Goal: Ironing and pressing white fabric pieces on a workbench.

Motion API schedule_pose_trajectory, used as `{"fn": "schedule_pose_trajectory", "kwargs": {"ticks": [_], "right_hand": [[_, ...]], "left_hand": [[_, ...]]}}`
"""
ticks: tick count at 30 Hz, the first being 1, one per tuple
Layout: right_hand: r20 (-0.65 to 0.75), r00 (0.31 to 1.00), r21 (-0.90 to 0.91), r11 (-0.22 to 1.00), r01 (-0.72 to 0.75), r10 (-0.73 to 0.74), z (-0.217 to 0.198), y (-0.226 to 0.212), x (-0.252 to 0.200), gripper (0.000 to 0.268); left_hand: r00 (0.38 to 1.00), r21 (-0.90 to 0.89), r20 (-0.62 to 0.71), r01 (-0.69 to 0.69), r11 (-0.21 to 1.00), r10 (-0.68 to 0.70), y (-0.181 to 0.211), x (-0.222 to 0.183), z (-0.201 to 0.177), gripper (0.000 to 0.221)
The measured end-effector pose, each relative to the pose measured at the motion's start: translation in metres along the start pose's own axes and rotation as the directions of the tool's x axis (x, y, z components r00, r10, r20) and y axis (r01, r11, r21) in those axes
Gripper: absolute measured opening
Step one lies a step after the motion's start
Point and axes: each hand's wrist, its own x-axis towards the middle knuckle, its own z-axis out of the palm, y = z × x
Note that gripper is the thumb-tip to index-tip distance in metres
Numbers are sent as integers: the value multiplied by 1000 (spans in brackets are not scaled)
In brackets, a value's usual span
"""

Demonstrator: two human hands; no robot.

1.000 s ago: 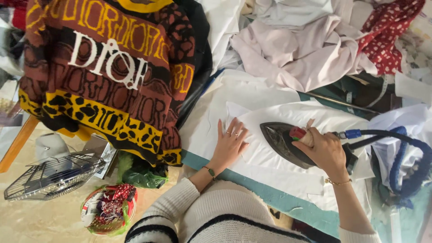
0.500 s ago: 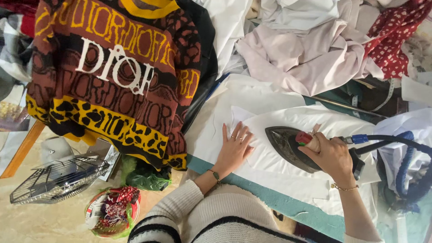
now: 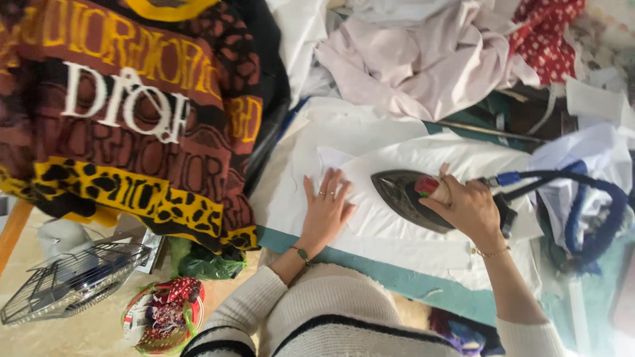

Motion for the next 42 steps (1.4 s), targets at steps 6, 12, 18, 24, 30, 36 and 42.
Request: {"fn": "schedule_pose_trajectory", "kwargs": {"ticks": [6,12,18,24,30,36,42], "right_hand": [[-9,1000,-2,1000,4,-4,-1,1,-1,60],[33,999,31,999,-26,25,-11,-5,5,56],[70,996,66,996,-57,52,-13,-5,5,55],[60,997,61,997,-54,50,-14,-6,6,54],[63,997,65,997,-42,38,-14,-5,4,55],[63,998,137,990,-39,31,-16,-4,8,55],[71,997,113,993,-41,34,-16,-4,7,56]], "left_hand": [[1000,-9,-25,11,1000,-12,-1,-1,-9,49],[994,83,-39,103,991,-100,-14,1,-4,61],[990,185,-37,143,972,-139,-36,-4,-11,63],[985,259,-95,166,952,-146,-44,-2,-17,66],[971,196,-213,153,969,-110,-56,10,-10,56],[955,80,-232,207,975,-184,-80,29,-2,40],[959,-18,-174,222,975,-222,-96,19,3,38]]}}
